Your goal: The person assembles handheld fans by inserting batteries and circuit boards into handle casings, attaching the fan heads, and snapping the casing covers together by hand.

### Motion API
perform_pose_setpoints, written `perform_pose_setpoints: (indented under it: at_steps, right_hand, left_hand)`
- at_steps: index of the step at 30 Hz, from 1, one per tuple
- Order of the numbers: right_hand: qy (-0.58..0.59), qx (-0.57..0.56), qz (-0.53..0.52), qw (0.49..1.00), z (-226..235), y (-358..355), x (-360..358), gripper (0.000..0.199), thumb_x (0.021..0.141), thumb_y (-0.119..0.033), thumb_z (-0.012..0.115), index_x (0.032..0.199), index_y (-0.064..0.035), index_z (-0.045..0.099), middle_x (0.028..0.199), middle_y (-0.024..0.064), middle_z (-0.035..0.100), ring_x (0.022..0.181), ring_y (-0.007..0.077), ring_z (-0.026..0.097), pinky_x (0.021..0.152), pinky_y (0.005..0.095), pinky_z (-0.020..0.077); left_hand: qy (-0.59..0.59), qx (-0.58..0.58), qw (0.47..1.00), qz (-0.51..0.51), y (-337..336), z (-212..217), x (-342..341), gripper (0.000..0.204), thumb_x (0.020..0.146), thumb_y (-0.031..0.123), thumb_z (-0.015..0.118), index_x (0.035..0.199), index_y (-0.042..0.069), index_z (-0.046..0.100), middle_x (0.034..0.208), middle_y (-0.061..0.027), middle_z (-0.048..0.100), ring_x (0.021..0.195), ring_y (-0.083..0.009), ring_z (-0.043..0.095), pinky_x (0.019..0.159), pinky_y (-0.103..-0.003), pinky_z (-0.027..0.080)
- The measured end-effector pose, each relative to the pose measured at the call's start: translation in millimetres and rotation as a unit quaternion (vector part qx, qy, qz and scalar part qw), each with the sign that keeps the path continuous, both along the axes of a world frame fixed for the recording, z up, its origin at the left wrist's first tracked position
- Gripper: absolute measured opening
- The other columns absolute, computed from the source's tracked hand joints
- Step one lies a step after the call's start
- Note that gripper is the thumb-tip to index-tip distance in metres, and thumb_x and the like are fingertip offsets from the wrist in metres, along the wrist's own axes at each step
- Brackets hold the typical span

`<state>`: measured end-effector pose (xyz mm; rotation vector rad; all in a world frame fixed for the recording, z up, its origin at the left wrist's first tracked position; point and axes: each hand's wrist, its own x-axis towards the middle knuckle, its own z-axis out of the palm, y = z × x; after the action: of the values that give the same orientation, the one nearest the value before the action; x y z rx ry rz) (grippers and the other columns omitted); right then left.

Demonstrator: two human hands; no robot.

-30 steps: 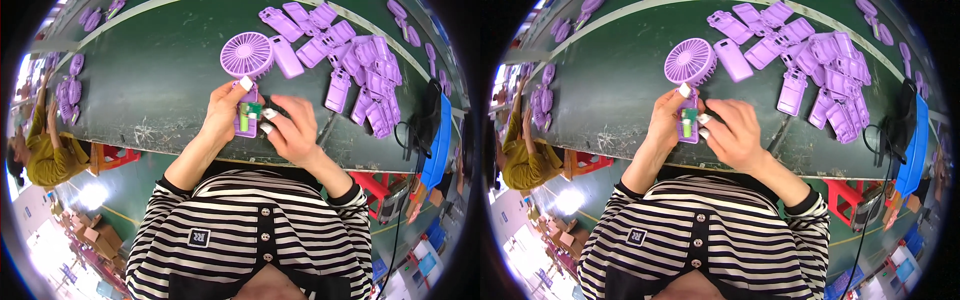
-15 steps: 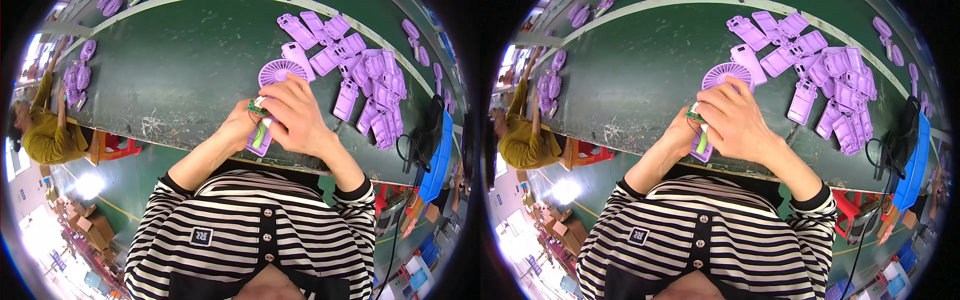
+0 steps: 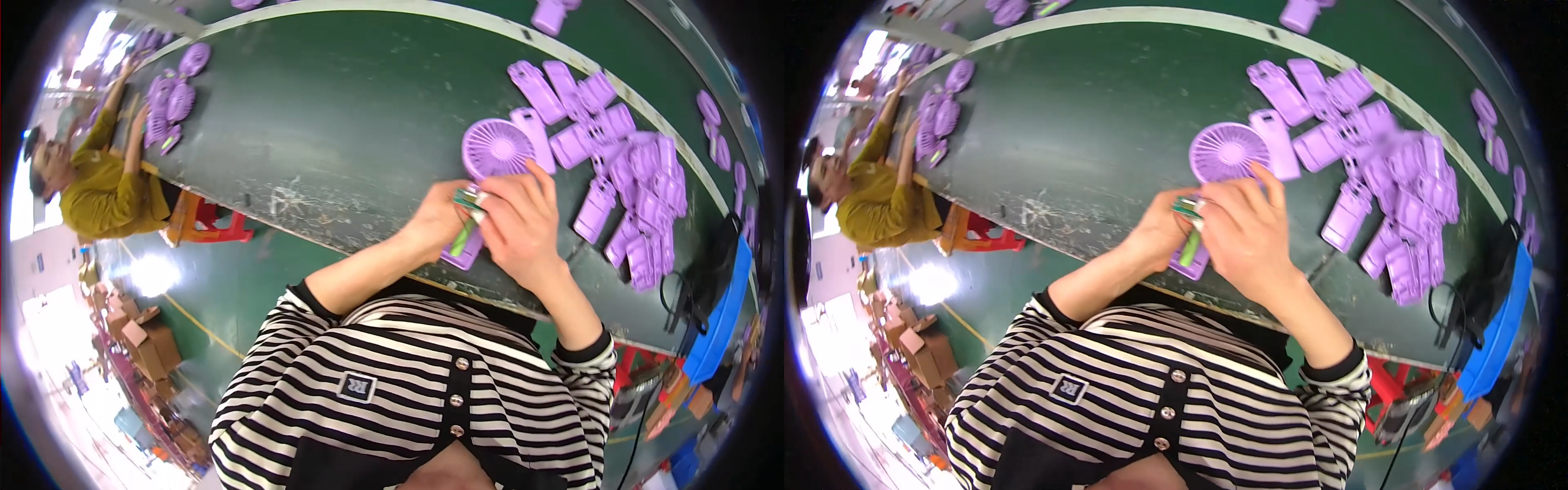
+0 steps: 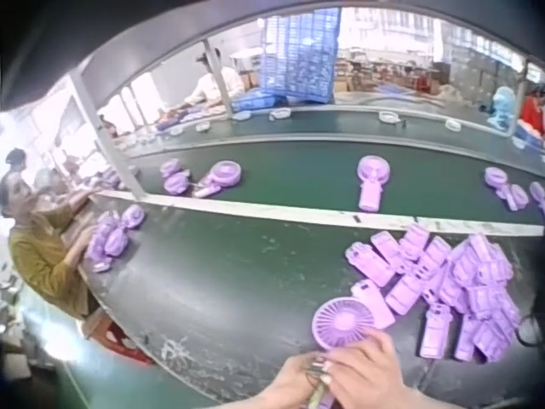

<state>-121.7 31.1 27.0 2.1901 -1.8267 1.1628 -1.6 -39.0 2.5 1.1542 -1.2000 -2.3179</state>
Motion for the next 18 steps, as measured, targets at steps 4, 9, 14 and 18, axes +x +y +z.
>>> perform_pose_setpoints:
  at_steps: [4,9,14,18]
  right_hand:
    - [-0.006,0.007,-0.004,1.000,8,5,-4,0.017,0.062,0.001,0.060,0.079,0.0004,0.058,0.091,0.0109,0.058,0.083,0.0284,0.056,0.091,0.0487,0.0361]
    - [0.042,-0.056,-0.044,0.997,-2,15,-4,0.016,0.061,0.001,0.060,0.077,-0.0002,0.058,0.096,0.0116,0.059,0.086,0.0278,0.057,0.093,0.0496,0.0345]
    - [-0.008,-0.093,-0.019,0.995,-16,15,-3,0.017,0.058,-0.002,0.064,0.074,-0.0018,0.057,0.096,0.0122,0.059,0.086,0.0280,0.057,0.091,0.0500,0.0351]
    - [-0.023,-0.115,-0.033,0.993,-26,15,-2,0.016,0.057,-0.004,0.065,0.072,-0.0026,0.058,0.090,0.0082,0.059,0.086,0.0266,0.057,0.091,0.0504,0.0346]
  left_hand:
    - [-0.008,0.071,0.997,0.005,4,9,-5,0.016,0.085,0.001,0.044,0.095,-0.004,0.054,0.074,-0.0135,0.060,0.056,-0.0202,0.059,0.049,-0.030,0.049]
    - [0.038,0.130,0.991,0.018,0,-3,-6,0.019,0.087,0.015,0.048,0.093,0.000,0.056,0.082,-0.0090,0.060,0.070,-0.0165,0.059,0.061,-0.029,0.049]
    - [0.075,0.166,0.982,0.052,-7,8,-1,0.025,0.089,0.020,0.046,0.101,0.000,0.055,0.088,-0.0082,0.060,0.076,-0.0152,0.058,0.068,-0.029,0.049]
    - [0.067,0.132,0.989,0.028,-10,13,1,0.028,0.089,0.019,0.045,0.104,-0.003,0.055,0.093,-0.0091,0.060,0.080,-0.0154,0.058,0.071,-0.030,0.048]
